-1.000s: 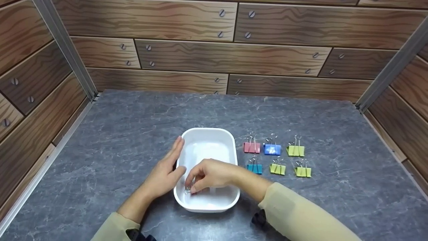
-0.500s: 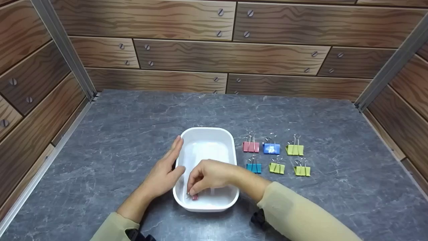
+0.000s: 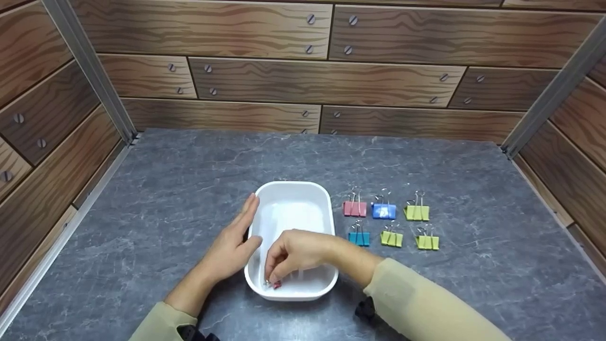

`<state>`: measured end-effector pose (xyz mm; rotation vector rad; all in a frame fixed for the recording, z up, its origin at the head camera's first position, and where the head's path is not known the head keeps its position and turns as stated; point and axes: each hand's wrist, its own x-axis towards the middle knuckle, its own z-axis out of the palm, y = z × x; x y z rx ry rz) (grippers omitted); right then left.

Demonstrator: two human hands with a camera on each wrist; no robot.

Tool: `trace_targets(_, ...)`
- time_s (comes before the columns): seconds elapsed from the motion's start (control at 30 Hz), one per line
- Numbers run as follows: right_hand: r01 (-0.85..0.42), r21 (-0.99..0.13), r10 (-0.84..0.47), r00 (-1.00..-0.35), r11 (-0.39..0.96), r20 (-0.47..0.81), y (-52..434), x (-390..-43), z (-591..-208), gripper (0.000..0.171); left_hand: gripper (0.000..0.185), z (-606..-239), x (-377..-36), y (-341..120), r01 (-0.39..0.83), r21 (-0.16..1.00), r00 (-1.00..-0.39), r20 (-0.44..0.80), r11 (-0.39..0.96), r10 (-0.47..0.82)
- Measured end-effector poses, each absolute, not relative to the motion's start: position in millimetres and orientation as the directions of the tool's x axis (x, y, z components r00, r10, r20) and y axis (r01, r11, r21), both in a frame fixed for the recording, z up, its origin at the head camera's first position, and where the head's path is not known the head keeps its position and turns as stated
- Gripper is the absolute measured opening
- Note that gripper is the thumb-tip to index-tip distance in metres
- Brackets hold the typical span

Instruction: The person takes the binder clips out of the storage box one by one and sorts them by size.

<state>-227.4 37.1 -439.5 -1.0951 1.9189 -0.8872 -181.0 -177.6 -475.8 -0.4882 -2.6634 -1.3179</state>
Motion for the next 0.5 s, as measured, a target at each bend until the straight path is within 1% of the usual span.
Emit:
trace_targets(0.17, -0.39, -0.823, -0.894, -0.345, 0.413, -0.286, 37.5, -226.6, -438.6, 0.011, 0.08, -475.9, -180.9, -177.9, 0.347, 0.75, -0.937, 0.26, 0.562, 0.231)
trace_targets(0.37, -0.4, -0.819, -0.899, -0.328, 0.411, -0.291, 37.7, -225.4, -438.3, 0.008, 0.08, -475.4, -180.3, -177.6, 0.347, 0.75, -0.937, 0.258, 0.563, 0.234)
trace_targets(0.5, -0.408, -0.809, -0.894, -0.33, 0.424, -0.302, 38.0, -225.0, -438.6, 0.006, 0.08, -474.9, -180.1, -177.2, 0.352, 0.746, -0.936, 0.269, 0.565, 0.227)
